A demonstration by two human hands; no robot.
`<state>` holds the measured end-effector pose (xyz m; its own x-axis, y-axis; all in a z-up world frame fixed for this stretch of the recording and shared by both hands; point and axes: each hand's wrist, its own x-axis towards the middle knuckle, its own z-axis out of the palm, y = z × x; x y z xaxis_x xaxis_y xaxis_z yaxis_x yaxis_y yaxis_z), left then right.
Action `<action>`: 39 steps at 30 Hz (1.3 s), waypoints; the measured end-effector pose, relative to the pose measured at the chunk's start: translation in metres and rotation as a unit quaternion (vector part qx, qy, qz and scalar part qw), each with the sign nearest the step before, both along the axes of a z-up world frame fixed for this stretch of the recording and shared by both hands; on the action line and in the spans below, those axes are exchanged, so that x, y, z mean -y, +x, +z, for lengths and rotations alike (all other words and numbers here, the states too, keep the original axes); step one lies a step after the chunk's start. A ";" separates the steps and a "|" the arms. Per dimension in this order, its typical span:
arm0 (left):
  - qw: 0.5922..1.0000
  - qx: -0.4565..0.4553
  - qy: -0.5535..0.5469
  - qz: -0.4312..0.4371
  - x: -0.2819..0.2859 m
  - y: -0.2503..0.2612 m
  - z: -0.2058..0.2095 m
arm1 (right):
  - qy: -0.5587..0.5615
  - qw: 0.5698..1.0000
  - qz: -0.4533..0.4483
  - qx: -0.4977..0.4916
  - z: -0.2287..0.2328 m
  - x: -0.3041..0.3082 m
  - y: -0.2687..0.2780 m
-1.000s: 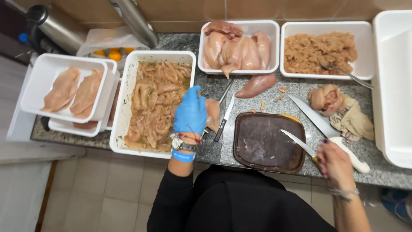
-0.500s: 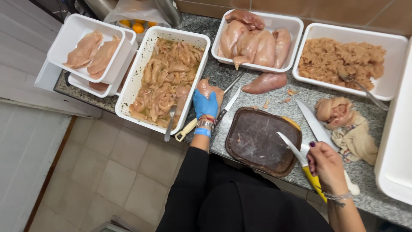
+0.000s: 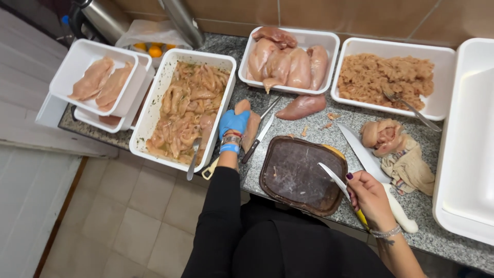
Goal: Slicing raw chicken breasts into thin strips on a cutting board in a kitchen.
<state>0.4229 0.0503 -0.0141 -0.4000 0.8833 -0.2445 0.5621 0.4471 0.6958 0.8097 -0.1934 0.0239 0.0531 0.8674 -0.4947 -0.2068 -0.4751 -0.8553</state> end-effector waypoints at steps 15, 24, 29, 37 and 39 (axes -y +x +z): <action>0.907 0.362 0.141 -0.162 0.053 -0.009 0.045 | 0.009 0.999 -0.028 0.021 0.006 0.010 0.001; 0.760 0.596 0.025 -0.258 0.091 0.032 0.054 | 0.016 0.998 -0.011 0.055 0.020 0.007 -0.005; 0.759 0.609 -0.086 -0.211 0.112 0.046 0.044 | 0.006 0.996 0.033 0.087 -0.003 0.011 0.014; 0.830 0.478 -0.032 -0.285 0.123 0.046 0.046 | -0.052 0.787 0.235 0.567 0.034 0.047 0.004; 0.844 0.454 -0.029 -0.282 0.118 0.047 0.043 | -0.076 0.744 0.266 0.609 0.021 0.060 0.011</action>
